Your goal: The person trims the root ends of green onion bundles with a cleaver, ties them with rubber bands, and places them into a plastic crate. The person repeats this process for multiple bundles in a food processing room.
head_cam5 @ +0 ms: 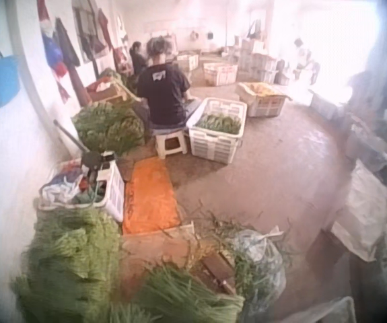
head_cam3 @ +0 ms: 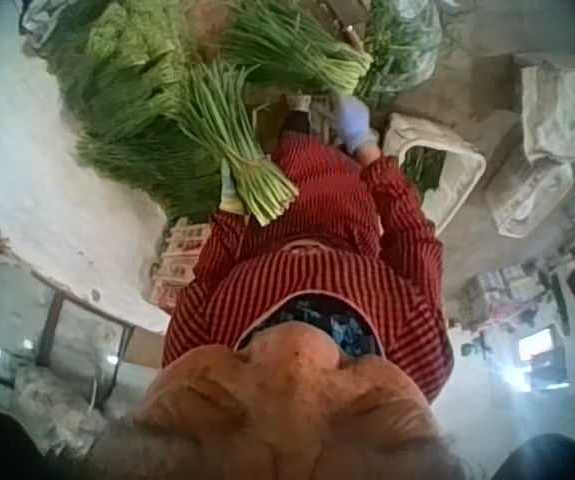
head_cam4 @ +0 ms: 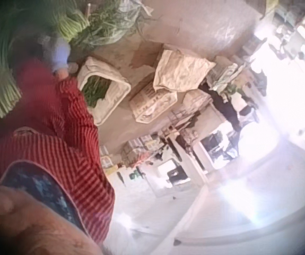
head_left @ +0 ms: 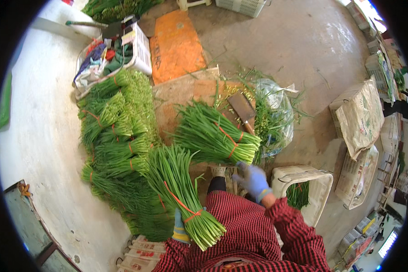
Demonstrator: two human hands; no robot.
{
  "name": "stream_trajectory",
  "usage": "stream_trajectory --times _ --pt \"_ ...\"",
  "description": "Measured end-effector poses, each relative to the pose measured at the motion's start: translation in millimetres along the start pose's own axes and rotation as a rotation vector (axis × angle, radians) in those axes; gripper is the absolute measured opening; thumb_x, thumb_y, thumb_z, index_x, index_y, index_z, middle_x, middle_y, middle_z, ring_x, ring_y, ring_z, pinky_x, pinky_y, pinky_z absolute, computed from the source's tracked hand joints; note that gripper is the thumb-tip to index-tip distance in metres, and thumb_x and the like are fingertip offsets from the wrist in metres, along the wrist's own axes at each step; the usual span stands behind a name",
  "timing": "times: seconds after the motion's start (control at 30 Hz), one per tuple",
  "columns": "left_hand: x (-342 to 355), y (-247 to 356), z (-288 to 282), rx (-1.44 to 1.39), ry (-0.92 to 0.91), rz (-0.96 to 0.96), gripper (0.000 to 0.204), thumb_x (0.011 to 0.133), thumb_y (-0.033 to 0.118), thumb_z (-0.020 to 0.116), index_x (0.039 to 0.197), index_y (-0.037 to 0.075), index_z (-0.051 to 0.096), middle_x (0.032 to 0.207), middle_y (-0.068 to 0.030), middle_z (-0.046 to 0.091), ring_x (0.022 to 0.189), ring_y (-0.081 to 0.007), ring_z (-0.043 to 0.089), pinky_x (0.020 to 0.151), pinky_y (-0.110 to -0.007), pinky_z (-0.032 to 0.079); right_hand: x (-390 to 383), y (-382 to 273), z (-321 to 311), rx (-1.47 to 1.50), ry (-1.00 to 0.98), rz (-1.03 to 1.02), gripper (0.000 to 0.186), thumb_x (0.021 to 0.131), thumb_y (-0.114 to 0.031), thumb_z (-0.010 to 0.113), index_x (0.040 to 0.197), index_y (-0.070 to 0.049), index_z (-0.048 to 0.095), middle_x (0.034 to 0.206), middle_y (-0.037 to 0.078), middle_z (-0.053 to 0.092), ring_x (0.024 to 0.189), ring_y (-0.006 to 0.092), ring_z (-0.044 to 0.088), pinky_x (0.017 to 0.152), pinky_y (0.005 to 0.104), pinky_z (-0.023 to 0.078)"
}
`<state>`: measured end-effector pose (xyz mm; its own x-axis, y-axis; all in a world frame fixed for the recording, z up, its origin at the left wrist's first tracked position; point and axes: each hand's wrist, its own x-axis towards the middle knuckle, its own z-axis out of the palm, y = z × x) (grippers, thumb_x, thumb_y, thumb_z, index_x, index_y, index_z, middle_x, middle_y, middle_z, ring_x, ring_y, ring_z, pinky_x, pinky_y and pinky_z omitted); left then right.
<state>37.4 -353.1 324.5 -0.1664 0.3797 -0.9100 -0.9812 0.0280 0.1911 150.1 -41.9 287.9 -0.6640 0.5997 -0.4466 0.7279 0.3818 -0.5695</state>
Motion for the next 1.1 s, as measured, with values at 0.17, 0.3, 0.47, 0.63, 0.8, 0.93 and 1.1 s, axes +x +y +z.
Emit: stream_trajectory --times 0.17,0.3,0.47,0.63,0.8,0.93,1.1 --pt "12.8 -10.1 -10.9 -0.167 0.067 -0.019 0.086 0.085 0.072 0.056 0.144 0.011 0.043 0.138 -0.018 0.053 0.12 -0.0373 0.056 0.101 -0.053 0.051 82.4 46.5 69.7 -0.425 -0.025 0.027 0.089 0.067 -0.039 0.085 0.137 -0.002 0.043 0.122 0.015 0.058 0.115 0.032 0.054 0.099 0.0431 0.042" --pt "24.6 -26.6 -29.2 -0.263 0.198 -0.107 0.084 0.083 0.072 0.06 0.137 0.008 0.05 0.131 -0.0177 0.058 0.115 -0.0359 0.059 0.098 -0.051 0.052 111.9 60.0 103.0 -0.488 -0.106 0.04 0.105 0.061 -0.042 0.089 0.142 0.0 0.036 0.126 0.015 0.054 0.121 0.0304 0.049 0.107 0.0423 0.035" --pt "38.3 -28.2 -37.1 -0.262 0.298 -0.162 0.083 0.081 0.073 0.06 0.132 0.008 0.055 0.127 -0.0176 0.06 0.111 -0.0341 0.061 0.094 -0.05 0.055 130.0 56.7 102.2 -0.558 -0.228 0.05 0.109 0.058 -0.05 0.088 0.141 0.001 0.039 0.111 0.016 0.061 0.107 0.031 0.058 0.099 0.0428 0.042" --pt "28.8 -2.7 -12.5 -0.183 0.276 -0.138 0.074 0.085 0.067 0.061 0.133 0.011 0.055 0.126 -0.0133 0.061 0.111 -0.0318 0.06 0.096 -0.047 0.053 112.3 46.0 41.5 0.127 -0.699 0.094 0.087 0.072 -0.051 0.083 0.134 0.002 0.051 0.116 0.019 0.066 0.103 0.0328 0.064 0.093 0.0413 0.047" --pt "20.0 24.7 14.7 -0.207 0.181 -0.197 0.07 0.087 0.067 0.059 0.132 0.013 0.056 0.124 -0.012 0.062 0.109 -0.0302 0.061 0.094 -0.046 0.054 19.7 66.0 -14.7 1.026 -0.955 0.508 0.06 0.086 -0.043 0.073 0.125 0.0 0.061 0.112 0.012 0.07 0.097 0.0213 0.068 0.088 0.0354 0.055" --pt "18.5 36.8 28.2 -0.135 0.122 -0.267 0.069 0.09 0.065 0.056 0.135 0.013 0.053 0.124 -0.0144 0.062 0.107 -0.0324 0.062 0.093 -0.049 0.055 -58.6 69.4 2.5 1.911 -0.788 0.942 0.062 0.092 -0.05 0.062 0.129 0.0 0.058 0.116 0.018 0.069 0.098 0.0293 0.069 0.092 0.0413 0.056" --pt "19.7 43.0 55.2 -0.121 0.076 -0.351 0.071 0.089 0.065 0.057 0.135 0.011 0.053 0.124 -0.0168 0.062 0.107 -0.0334 0.063 0.093 -0.05 0.055 -101.3 62.2 39.8 2.527 -0.803 0.415 0.076 0.092 -0.06 0.055 0.14 -0.003 0.047 0.132 0.022 0.057 0.114 0.0318 0.062 0.098 0.05 0.051"
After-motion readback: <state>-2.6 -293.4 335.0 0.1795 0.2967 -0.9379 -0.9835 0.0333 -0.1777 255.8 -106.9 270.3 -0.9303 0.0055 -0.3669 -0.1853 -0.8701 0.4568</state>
